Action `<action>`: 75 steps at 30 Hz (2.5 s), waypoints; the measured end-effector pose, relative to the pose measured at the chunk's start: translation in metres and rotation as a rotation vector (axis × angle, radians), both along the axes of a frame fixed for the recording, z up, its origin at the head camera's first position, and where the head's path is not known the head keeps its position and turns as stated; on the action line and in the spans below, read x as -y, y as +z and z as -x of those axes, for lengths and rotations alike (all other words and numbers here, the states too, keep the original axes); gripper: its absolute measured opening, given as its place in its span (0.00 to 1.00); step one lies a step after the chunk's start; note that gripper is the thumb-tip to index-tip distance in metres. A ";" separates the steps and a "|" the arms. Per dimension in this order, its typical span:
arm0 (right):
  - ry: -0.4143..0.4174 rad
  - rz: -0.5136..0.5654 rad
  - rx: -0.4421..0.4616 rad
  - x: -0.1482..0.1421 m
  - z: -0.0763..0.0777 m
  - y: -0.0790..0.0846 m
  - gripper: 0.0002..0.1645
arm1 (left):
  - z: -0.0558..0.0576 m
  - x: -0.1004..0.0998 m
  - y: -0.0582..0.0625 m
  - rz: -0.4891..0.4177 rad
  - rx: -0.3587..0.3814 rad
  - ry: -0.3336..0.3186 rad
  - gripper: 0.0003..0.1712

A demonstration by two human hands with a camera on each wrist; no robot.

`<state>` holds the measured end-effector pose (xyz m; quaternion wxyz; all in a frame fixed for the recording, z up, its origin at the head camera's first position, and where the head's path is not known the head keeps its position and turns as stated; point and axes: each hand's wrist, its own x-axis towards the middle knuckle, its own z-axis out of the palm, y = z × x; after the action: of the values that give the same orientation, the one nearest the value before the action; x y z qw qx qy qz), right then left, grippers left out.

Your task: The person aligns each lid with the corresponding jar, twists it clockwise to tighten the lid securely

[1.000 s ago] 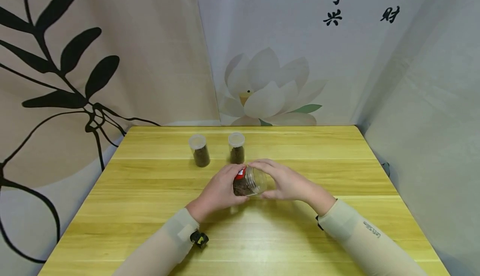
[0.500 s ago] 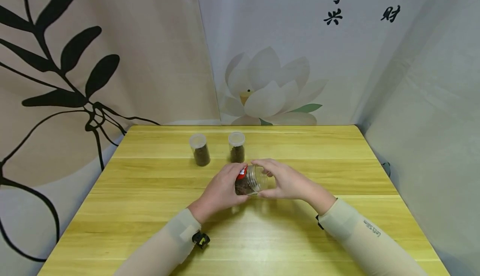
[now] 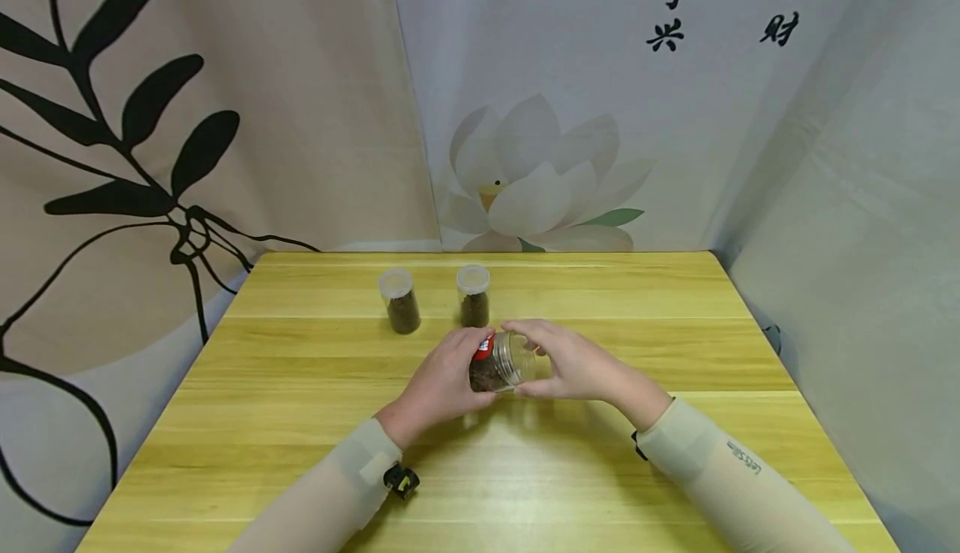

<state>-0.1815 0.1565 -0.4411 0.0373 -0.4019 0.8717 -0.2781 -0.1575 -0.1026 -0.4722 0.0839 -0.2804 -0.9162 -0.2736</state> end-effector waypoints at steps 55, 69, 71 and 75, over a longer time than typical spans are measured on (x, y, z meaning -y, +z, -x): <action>0.001 -0.023 -0.020 0.003 -0.004 0.001 0.66 | -0.001 0.001 -0.001 0.077 -0.084 0.007 0.57; 0.051 0.038 -0.018 0.005 -0.002 -0.002 0.55 | -0.001 0.000 0.000 0.044 -0.013 -0.006 0.56; 0.041 0.038 -0.024 0.005 -0.002 -0.002 0.55 | -0.001 0.000 0.000 0.045 -0.021 -0.007 0.56; 0.016 0.029 -0.013 0.005 -0.002 -0.003 0.54 | -0.001 -0.001 0.000 0.051 -0.054 -0.013 0.56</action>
<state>-0.1794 0.1513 -0.4439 0.0281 -0.4113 0.8645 -0.2876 -0.1561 -0.1018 -0.4723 0.0996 -0.2957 -0.9184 -0.2431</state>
